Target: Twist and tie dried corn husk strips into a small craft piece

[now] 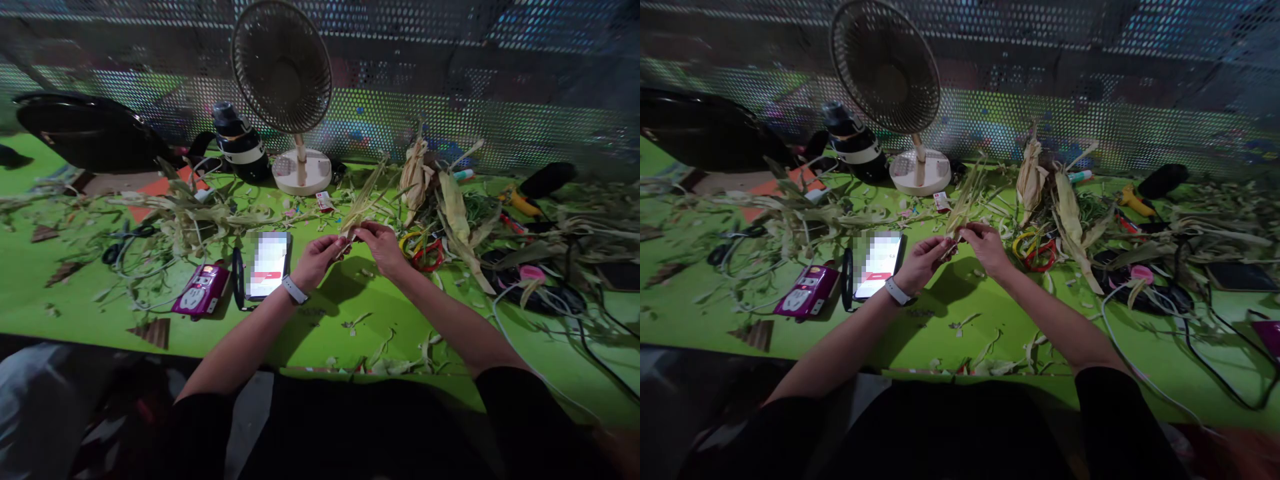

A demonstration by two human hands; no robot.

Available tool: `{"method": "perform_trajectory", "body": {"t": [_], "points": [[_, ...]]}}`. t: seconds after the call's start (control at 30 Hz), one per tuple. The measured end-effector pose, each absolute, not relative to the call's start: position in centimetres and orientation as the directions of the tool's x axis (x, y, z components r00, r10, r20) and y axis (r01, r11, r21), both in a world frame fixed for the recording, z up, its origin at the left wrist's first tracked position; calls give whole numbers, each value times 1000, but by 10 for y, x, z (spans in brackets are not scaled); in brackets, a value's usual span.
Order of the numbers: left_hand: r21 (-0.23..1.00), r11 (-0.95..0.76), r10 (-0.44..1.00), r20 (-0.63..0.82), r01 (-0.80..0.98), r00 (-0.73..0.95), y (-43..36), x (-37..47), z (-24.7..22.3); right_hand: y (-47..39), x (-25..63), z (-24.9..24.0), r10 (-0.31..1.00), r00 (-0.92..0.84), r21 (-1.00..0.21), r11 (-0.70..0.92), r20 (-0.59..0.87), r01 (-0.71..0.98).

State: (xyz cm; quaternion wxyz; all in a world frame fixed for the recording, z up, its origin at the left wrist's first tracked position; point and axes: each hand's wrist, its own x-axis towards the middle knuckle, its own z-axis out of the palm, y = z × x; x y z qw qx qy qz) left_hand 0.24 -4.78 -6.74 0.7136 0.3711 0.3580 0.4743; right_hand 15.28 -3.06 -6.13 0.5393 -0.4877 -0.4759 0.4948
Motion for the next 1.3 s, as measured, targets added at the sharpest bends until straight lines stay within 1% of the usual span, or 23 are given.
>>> {"method": "perform_trajectory", "body": {"t": [0.1,0.17,0.27,0.37,0.5,0.6,0.73,0.83,0.9,1.0,1.03,1.07,1.17,1.23,1.3], "points": [[927,195,946,-91,-320,312,-49,3,-70,-26,158,-58,985,160,-998,67,65,-7],[946,167,941,-69,-276,332,-50,4,-72,-25,162,-55,978,199,-998,59,57,-2],[969,127,936,-46,-212,349,-51,5,-74,-25,165,-52,977,210,-999,30,25,-20],[994,8,937,32,-113,347,-52,3,-71,-26,164,-52,976,216,-1000,7,1,-29],[979,-202,915,190,-4,355,-54,3,-67,-24,162,-52,954,294,-998,-47,-54,-30],[968,-249,904,237,-13,356,-56,4,-66,-24,160,-53,951,303,-998,-56,-65,-36],[974,-222,933,226,-46,279,-56,5,-65,-32,152,-58,978,210,-999,-9,-19,-49],[984,-141,962,162,-107,218,-55,6,-66,-35,148,-63,995,100,-999,2,-2,-41],[979,-34,978,75,-201,196,-53,6,-68,-34,150,-64,996,82,-999,19,16,-40],[923,143,984,-93,-357,153,-49,6,-73,-28,161,-58,980,189,-995,79,66,-61],[902,188,980,-147,-388,134,-47,6,-74,-27,164,-55,975,215,-994,79,61,-73],[885,226,974,-194,-408,119,-45,6,-75,-26,166,-52,979,200,-995,58,40,-85],[866,292,956,-268,-405,117,-44,6,-77,-32,163,-47,998,59,-997,6,1,-79],[873,297,955,-267,-387,132,-45,7,-77,-38,156,-48,999,-31,-999,38,39,-34],[880,289,957,-249,-377,152,-48,9,-76,-42,151,-51,993,-73,-996,94,93,13]]}}
